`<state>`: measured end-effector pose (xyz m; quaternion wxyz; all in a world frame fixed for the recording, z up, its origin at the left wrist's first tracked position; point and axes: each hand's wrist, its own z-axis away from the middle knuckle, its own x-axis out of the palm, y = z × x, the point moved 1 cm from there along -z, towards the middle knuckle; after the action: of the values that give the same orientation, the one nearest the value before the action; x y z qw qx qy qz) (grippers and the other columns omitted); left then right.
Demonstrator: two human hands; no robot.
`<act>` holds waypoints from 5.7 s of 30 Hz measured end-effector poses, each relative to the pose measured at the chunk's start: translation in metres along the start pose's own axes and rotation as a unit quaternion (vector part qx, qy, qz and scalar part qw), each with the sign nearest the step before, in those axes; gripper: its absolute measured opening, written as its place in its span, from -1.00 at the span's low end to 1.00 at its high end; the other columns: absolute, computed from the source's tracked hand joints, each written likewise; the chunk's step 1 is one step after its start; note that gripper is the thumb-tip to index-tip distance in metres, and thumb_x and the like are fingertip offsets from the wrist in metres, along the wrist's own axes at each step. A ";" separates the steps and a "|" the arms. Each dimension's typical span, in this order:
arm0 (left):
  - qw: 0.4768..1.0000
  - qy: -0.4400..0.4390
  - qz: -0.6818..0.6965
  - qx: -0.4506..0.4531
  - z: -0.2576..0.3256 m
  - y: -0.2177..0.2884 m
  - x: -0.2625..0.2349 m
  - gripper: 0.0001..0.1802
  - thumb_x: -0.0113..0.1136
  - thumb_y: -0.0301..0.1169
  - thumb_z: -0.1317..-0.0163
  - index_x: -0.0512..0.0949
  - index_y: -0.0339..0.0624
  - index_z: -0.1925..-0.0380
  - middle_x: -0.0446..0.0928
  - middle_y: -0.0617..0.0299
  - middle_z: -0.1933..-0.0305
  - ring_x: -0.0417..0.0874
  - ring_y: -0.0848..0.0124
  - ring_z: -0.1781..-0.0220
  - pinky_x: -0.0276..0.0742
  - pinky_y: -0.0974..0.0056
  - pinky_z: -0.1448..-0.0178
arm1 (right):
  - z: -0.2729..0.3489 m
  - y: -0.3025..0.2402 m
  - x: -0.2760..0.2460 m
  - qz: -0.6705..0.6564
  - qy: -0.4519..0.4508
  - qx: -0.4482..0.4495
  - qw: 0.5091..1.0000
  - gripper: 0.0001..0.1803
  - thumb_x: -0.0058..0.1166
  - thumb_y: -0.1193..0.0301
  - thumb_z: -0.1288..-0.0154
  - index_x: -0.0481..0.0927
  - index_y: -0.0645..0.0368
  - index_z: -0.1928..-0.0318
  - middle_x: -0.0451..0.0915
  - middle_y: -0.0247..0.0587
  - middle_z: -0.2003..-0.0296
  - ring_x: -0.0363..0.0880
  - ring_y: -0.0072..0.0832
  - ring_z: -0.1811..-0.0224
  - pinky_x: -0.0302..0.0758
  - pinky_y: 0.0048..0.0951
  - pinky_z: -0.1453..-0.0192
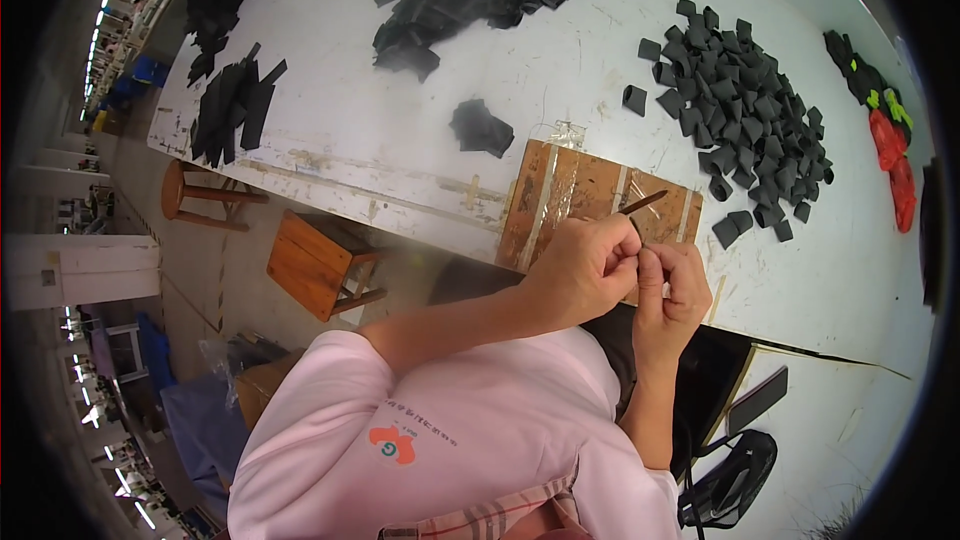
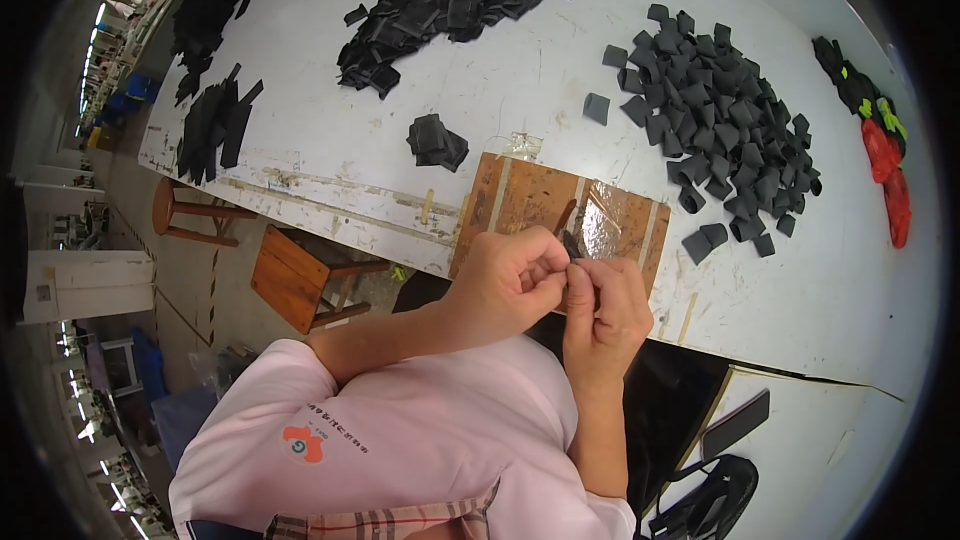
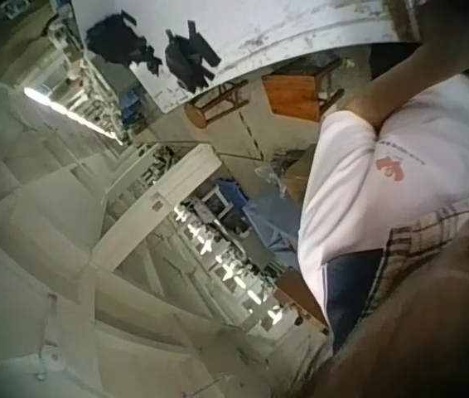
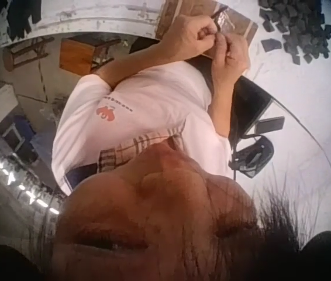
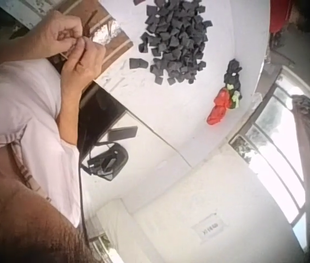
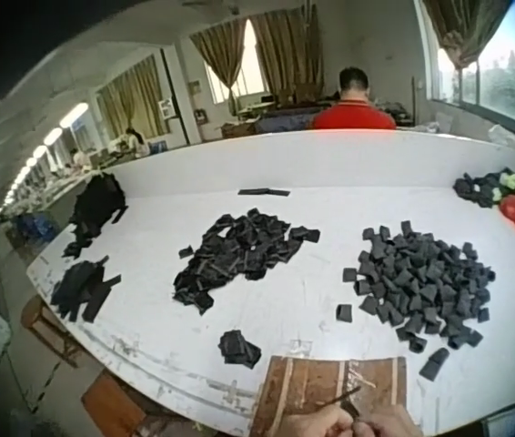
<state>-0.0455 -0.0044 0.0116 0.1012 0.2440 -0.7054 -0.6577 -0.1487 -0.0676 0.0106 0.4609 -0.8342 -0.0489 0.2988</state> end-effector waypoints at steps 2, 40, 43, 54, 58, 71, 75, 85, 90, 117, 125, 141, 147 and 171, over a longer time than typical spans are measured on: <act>0.996 0.056 -0.060 0.045 0.000 -0.006 0.003 -0.94 0.06 -0.64 0.02 0.41 -0.30 0.54 0.45 0.31 0.68 0.39 0.73 0.65 0.30 0.55 0.62 | 0.000 0.000 0.002 0.028 -0.011 -0.016 0.999 -0.90 0.04 0.62 0.03 0.46 0.30 0.41 0.40 -0.11 0.50 0.40 -0.32 0.54 0.34 -0.46 0.50; 0.620 -0.184 0.722 -0.248 -0.032 -0.019 -0.036 -0.79 -0.22 -0.56 -0.21 0.33 -0.21 0.15 0.48 0.17 0.39 0.10 0.73 0.86 -0.03 0.60 0.81 | -0.059 0.007 0.003 -0.444 -0.204 0.238 0.839 -0.74 -0.02 0.26 -0.19 0.40 0.19 0.50 0.25 -0.50 0.67 0.09 -0.79 0.68 0.00 -0.76 0.66; 0.704 -0.136 0.632 -0.294 -0.028 -0.011 -0.032 -0.89 -0.05 -0.56 -0.15 0.37 -0.16 0.30 0.45 0.28 0.47 0.14 0.71 0.83 0.00 0.58 0.79 | -0.054 0.017 0.007 -0.454 -0.211 0.240 0.832 -0.73 -0.03 0.26 -0.20 0.40 0.19 0.50 0.27 -0.49 0.65 0.11 -0.79 0.66 0.02 -0.75 0.62; 0.977 -0.048 0.023 0.207 -0.046 0.022 -0.035 -0.79 0.09 -0.66 0.00 0.48 -0.33 0.29 0.49 0.12 0.36 0.48 0.45 0.32 0.36 0.43 0.19 | -0.044 -0.010 -0.014 -0.098 -0.016 -0.035 0.994 -0.68 0.17 0.30 0.02 0.47 0.26 0.31 0.41 -0.21 0.42 0.38 -0.50 0.48 0.31 -0.59 0.48; 0.984 -0.032 0.052 0.168 -0.043 0.012 -0.035 -0.81 0.17 -0.62 0.06 0.50 -0.29 0.37 0.49 0.18 0.37 0.47 0.48 0.32 0.37 0.46 0.21 | -0.042 -0.021 -0.005 -0.082 -0.002 -0.056 0.995 -0.66 0.26 0.39 0.14 0.47 0.24 0.32 0.43 -0.22 0.41 0.39 -0.49 0.49 0.35 -0.56 0.50; 0.953 0.029 0.294 0.072 -0.028 -0.004 -0.038 -0.88 0.08 -0.51 -0.10 0.46 -0.33 0.36 0.48 0.18 0.33 0.43 0.49 0.27 0.32 0.43 0.12 | -0.043 -0.005 0.004 -0.086 0.026 -0.074 0.993 -0.88 0.14 0.59 0.10 0.54 0.25 0.44 0.43 -0.26 0.61 0.39 -0.49 0.62 0.32 -0.55 0.56; 0.919 0.029 0.393 0.020 -0.031 -0.002 -0.039 -0.94 0.06 -0.55 -0.10 0.46 -0.28 0.40 0.46 0.13 0.32 0.43 0.43 0.26 0.36 0.38 0.11 | -0.052 -0.015 -0.004 -0.069 -0.028 -0.042 0.996 -0.90 0.12 0.59 0.08 0.54 0.25 0.44 0.45 -0.27 0.61 0.39 -0.49 0.61 0.31 -0.52 0.55; 0.948 0.012 0.310 0.070 -0.027 -0.012 -0.038 -0.89 0.04 -0.57 -0.10 0.46 -0.29 0.32 0.47 0.15 0.30 0.44 0.47 0.26 0.35 0.42 0.10 | -0.047 -0.005 0.005 -0.034 -0.008 -0.081 0.996 -0.92 0.13 0.57 0.09 0.52 0.25 0.48 0.41 -0.25 0.60 0.38 -0.43 0.57 0.31 -0.49 0.53; 0.985 0.051 0.073 0.149 -0.041 0.014 -0.033 -0.84 0.11 -0.57 -0.04 0.49 -0.30 0.32 0.50 0.16 0.37 0.44 0.51 0.41 0.36 0.45 0.26 | -0.049 -0.010 0.001 -0.013 -0.025 -0.093 0.995 -0.90 0.11 0.59 0.08 0.53 0.25 0.46 0.41 -0.24 0.60 0.37 -0.43 0.59 0.30 -0.49 0.54; 0.887 0.286 -0.358 -0.064 -0.043 -0.153 -0.137 -0.96 0.01 -0.51 0.00 0.41 -0.25 0.52 0.40 -0.02 0.42 0.41 0.01 0.32 0.32 0.10 0.25 | 0.001 0.018 0.018 -0.283 -0.151 0.363 0.875 -0.73 -0.08 0.30 -0.23 0.53 0.28 0.37 0.42 -0.44 0.63 0.25 -0.78 0.64 0.18 -0.75 0.60; 0.954 0.297 -0.018 0.022 -0.012 -0.082 -0.084 -0.96 -0.10 -0.54 -0.16 0.31 -0.30 0.40 0.38 0.14 0.34 0.44 0.45 0.52 0.39 0.40 0.38 | 0.013 0.012 0.034 -0.301 -0.198 0.344 0.867 -0.69 -0.12 0.27 -0.25 0.50 0.30 0.25 0.47 -0.40 0.54 0.34 -0.73 0.54 0.30 -0.74 0.50; 0.850 -0.179 0.432 -0.243 0.003 -0.022 -0.040 -0.70 -0.12 -0.25 -0.24 0.40 -0.31 0.31 0.47 0.22 0.40 0.48 0.55 0.39 0.40 0.50 0.31 | -0.002 0.015 -0.004 -0.503 -0.188 0.257 0.803 -0.73 0.08 0.59 -0.04 0.40 0.32 0.19 0.52 -0.27 0.42 0.46 -0.66 0.39 0.39 -0.69 0.26; 0.897 -0.202 0.314 -0.238 -0.003 -0.011 -0.043 -0.86 0.11 -0.40 -0.09 0.46 -0.26 0.44 0.46 0.28 0.53 0.45 0.59 0.56 0.35 0.54 0.47 | -0.008 0.020 -0.007 -0.480 -0.241 0.260 0.803 -0.65 0.11 0.59 -0.01 0.37 0.32 0.14 0.52 -0.28 0.44 0.44 -0.68 0.43 0.37 -0.71 0.32; 0.985 -0.158 0.021 -0.062 0.017 -0.010 -0.044 -0.92 0.07 -0.56 0.17 0.42 -0.36 0.63 0.44 0.12 0.62 0.46 0.39 0.56 0.33 0.33 0.51 | -0.009 0.002 0.007 -0.363 -0.302 0.257 0.843 -0.54 0.26 0.46 0.12 0.36 0.32 0.20 0.46 -0.40 0.57 0.36 -0.73 0.52 0.22 -0.79 0.37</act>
<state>-0.0131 0.0315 0.0083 0.0174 0.1154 -0.6754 -0.7281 -0.1384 -0.0730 0.0097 0.6967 -0.4771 -0.4060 0.3494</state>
